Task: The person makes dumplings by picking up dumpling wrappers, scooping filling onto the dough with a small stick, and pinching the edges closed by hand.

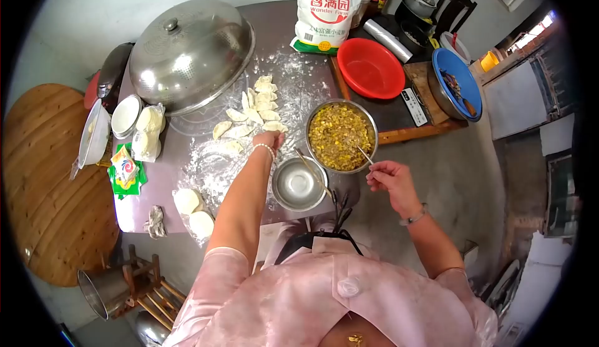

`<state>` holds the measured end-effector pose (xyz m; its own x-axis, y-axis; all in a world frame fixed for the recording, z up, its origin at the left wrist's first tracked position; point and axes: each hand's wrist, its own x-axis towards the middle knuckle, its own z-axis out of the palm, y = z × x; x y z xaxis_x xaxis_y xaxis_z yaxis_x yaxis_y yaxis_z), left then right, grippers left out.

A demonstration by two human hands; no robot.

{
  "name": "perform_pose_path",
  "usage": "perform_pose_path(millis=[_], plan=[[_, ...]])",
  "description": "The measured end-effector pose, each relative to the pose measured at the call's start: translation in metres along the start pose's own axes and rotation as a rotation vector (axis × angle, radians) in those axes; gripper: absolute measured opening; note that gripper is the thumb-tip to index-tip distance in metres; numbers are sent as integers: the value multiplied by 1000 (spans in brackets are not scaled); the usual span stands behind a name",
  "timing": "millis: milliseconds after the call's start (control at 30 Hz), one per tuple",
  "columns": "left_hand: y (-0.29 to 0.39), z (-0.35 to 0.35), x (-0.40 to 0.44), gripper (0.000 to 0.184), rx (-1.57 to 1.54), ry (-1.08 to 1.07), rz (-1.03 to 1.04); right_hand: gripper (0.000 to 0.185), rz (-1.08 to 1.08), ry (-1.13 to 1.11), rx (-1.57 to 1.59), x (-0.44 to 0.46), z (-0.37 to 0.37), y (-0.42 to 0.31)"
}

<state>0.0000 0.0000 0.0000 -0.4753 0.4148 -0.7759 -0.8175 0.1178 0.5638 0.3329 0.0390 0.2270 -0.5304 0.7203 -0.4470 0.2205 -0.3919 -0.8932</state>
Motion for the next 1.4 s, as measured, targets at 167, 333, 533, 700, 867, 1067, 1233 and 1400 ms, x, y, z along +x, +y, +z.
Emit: perform_pose_path(millis=[167, 333, 533, 700, 867, 1067, 1233, 1400], plan=[[11, -2, -20, 4, 75, -76, -29, 14, -5, -13, 3, 2, 2, 3], [15, -35, -98, 7, 54, -124, 56, 17, 10, 17, 11, 0, 3, 14], [-5, -105, -158, 11, 71, -124, 154, 10, -21, 15, -2, 1, 8, 16], [-20, -163, -196, 12, 219, 46, 293, 10, -45, -28, 23, 1, 17, 21], [-27, -239, -190, 15, 583, 348, 585, 11, -43, -46, 47, -5, 23, 20], [3, -279, -201, 21, 1378, 538, 904, 9, -50, -58, 29, -9, 20, 19], [19, -276, -206, 15, 1807, 417, 833, 9, -63, -66, 34, -12, 21, 15], [21, -284, -202, 13, 1832, 339, 918, 9, -74, -75, 25, -14, 17, 13]])
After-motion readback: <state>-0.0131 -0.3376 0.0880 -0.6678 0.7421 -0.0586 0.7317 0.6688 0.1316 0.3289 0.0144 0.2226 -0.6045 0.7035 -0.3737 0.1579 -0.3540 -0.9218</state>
